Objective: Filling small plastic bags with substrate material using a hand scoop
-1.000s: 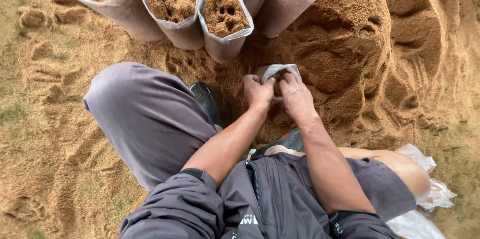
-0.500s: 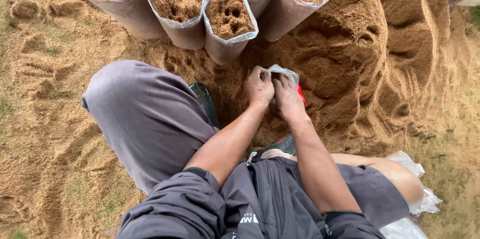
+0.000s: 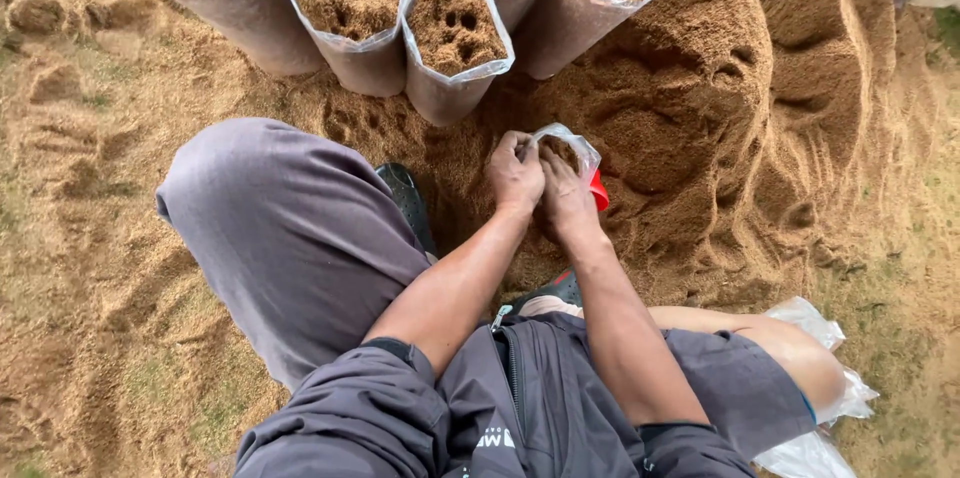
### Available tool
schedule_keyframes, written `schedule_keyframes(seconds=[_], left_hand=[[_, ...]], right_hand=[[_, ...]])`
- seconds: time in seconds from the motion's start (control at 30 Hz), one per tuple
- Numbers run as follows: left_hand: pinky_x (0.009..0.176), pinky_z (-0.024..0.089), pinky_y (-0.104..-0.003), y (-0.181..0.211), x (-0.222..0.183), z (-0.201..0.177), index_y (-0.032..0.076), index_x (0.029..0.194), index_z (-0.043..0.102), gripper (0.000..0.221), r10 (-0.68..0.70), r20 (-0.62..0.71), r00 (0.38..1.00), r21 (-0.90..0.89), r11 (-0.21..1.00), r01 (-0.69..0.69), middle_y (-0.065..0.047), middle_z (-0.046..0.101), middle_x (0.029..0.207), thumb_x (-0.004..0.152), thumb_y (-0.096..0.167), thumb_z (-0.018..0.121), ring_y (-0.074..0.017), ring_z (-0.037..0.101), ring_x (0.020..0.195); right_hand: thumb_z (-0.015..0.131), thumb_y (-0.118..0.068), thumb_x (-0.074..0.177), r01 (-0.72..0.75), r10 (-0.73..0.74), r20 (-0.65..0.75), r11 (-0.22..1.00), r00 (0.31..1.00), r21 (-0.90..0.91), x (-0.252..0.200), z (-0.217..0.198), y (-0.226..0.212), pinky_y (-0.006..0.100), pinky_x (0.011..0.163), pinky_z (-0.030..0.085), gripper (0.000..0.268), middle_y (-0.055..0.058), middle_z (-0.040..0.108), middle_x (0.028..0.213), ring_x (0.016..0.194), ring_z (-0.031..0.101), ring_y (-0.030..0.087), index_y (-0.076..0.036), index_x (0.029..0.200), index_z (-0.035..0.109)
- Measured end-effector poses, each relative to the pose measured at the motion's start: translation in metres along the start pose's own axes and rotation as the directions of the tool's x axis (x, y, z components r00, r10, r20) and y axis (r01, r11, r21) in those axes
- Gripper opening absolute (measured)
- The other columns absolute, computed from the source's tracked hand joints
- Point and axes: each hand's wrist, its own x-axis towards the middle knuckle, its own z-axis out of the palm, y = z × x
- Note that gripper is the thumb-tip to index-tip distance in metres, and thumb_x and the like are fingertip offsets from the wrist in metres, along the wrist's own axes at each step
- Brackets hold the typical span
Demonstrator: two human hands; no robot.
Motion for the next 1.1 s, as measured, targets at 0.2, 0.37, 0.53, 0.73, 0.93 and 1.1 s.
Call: schedule_keyframes(seconds=[0.2, 0.37, 0.53, 0.73, 0.93, 1.1], left_hand=[[0.078, 0.059, -0.043, -0.014, 0.015, -0.002, 0.020, 0.095, 0.072, 0.009, -0.077, 0.027, 0.997, 0.097, 0.993, 0.074, -0.008, 0.074, 0.084, 0.091, 0.027, 0.068, -0.0303, 0.074, 0.090], [0.077, 0.058, -0.045, -0.015, 0.010, -0.003, 0.017, 0.092, 0.071, 0.007, -0.041, -0.001, 0.999, 0.099, 0.994, 0.041, -0.013, 0.073, 0.082, 0.090, 0.023, 0.067, -0.0346, 0.073, 0.088], [0.076, 0.058, -0.044, -0.021, 0.014, 0.000, 0.017, 0.093, 0.071, 0.007, -0.035, 0.019, 0.999, 0.106, 0.994, 0.033, -0.012, 0.073, 0.082, 0.090, 0.023, 0.068, -0.0328, 0.073, 0.088], [0.077, 0.058, -0.041, -0.010, 0.014, -0.006, 0.016, 0.095, 0.070, 0.005, -0.043, 0.010, 0.999, 0.036, 0.998, 0.042, -0.012, 0.072, 0.085, 0.093, 0.018, 0.065, -0.0306, 0.072, 0.085], [0.073, 0.056, -0.038, -0.007, 0.011, -0.009, 0.013, 0.096, 0.067, 0.010, -0.091, -0.035, 0.995, 0.025, 0.995, 0.092, -0.007, 0.068, 0.083, 0.090, 0.021, 0.069, -0.0230, 0.070, 0.082], [0.076, 0.056, -0.037, 0.011, 0.001, -0.014, 0.010, 0.100, 0.068, 0.016, -0.118, -0.038, 0.992, 0.018, 0.993, 0.118, -0.009, 0.068, 0.085, 0.089, 0.020, 0.070, -0.0217, 0.069, 0.084]], right_hand=[[0.069, -0.020, 0.085, -0.074, 0.068, 0.094, 0.995, 0.993, 0.062, 0.001, 0.058, 0.045, 0.050, 0.104, 0.052, 0.041, 0.018, 0.067, 0.120, 0.118, 0.064, 0.039, -0.008, 0.124, 0.063], [0.064, -0.014, 0.079, -0.123, 0.130, 0.060, 0.986, 0.990, -0.110, 0.005, -0.011, -0.024, 0.054, 0.115, 0.043, 0.077, 0.023, 0.052, 0.147, 0.134, 0.053, 0.044, -0.005, 0.152, 0.041], [0.060, -0.017, 0.089, -0.016, 0.018, 0.031, 0.999, 0.999, -0.049, 0.003, 0.025, 0.022, 0.053, 0.112, 0.043, 0.052, 0.027, 0.060, 0.131, 0.126, 0.057, 0.045, -0.001, 0.138, 0.053], [0.068, -0.016, 0.085, -0.026, 0.024, 0.080, 0.999, 0.997, 0.025, -0.002, -0.039, -0.037, 0.049, 0.113, 0.046, 0.046, 0.019, 0.069, 0.126, 0.125, 0.062, 0.038, -0.004, 0.129, 0.065], [0.058, -0.008, 0.096, -0.308, 0.296, -0.167, 0.950, 0.941, -0.049, -0.026, -0.061, 0.047, 0.043, 0.092, 0.057, 0.027, 0.008, 0.068, 0.110, 0.105, 0.070, 0.028, -0.014, 0.122, 0.068], [0.088, -0.025, 0.073, -0.538, 0.593, 0.091, 0.776, 0.800, -0.330, -0.042, 0.022, 0.146, 0.061, 0.090, 0.059, 0.088, 0.012, 0.061, 0.137, 0.114, 0.067, 0.041, -0.030, 0.152, 0.050]])
